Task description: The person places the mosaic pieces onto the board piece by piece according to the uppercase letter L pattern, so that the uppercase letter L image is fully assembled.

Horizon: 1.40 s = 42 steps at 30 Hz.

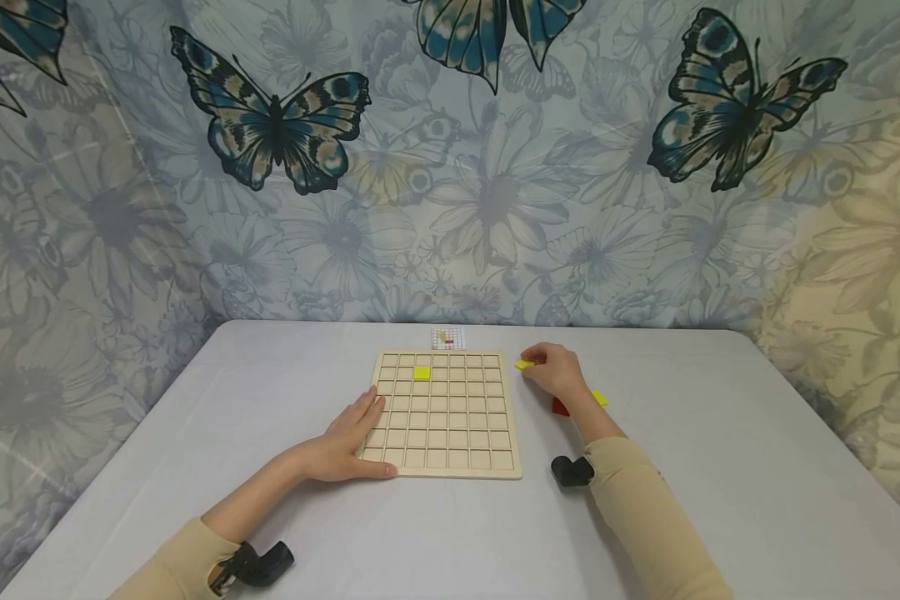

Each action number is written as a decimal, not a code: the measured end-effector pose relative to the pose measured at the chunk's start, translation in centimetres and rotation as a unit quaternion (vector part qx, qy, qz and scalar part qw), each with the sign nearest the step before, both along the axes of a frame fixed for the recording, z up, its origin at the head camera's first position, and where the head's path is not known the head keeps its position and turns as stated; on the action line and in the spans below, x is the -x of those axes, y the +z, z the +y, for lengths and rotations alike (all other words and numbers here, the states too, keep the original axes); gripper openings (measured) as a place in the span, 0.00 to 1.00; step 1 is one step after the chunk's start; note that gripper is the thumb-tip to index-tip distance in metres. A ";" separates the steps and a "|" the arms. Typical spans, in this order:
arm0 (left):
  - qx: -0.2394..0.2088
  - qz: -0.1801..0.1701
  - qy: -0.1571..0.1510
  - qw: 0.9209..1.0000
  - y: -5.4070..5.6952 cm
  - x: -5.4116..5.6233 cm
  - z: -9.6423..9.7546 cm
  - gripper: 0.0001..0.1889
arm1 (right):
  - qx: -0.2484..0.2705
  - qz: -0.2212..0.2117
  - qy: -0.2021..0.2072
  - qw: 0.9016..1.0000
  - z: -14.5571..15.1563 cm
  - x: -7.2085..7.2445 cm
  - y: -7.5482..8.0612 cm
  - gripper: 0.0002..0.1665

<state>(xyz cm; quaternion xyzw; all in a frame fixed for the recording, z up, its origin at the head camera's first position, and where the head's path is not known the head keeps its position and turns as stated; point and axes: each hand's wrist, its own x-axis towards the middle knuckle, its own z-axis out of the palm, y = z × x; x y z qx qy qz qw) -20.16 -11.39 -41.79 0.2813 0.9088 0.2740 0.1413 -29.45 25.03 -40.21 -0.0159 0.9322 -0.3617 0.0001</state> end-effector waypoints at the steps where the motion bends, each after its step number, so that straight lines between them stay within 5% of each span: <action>1: 0.001 0.001 0.000 1.000 0.0 0.0 0.0 0.59 | -0.001 -0.001 -0.001 1.000 0.0 0.1 -0.1 0.18; 42: 0.002 0.007 0.002 1.000 -0.2 0.2 0.0 0.59 | 0.002 0.026 -0.014 1.000 0.0 -0.1 -0.5 0.23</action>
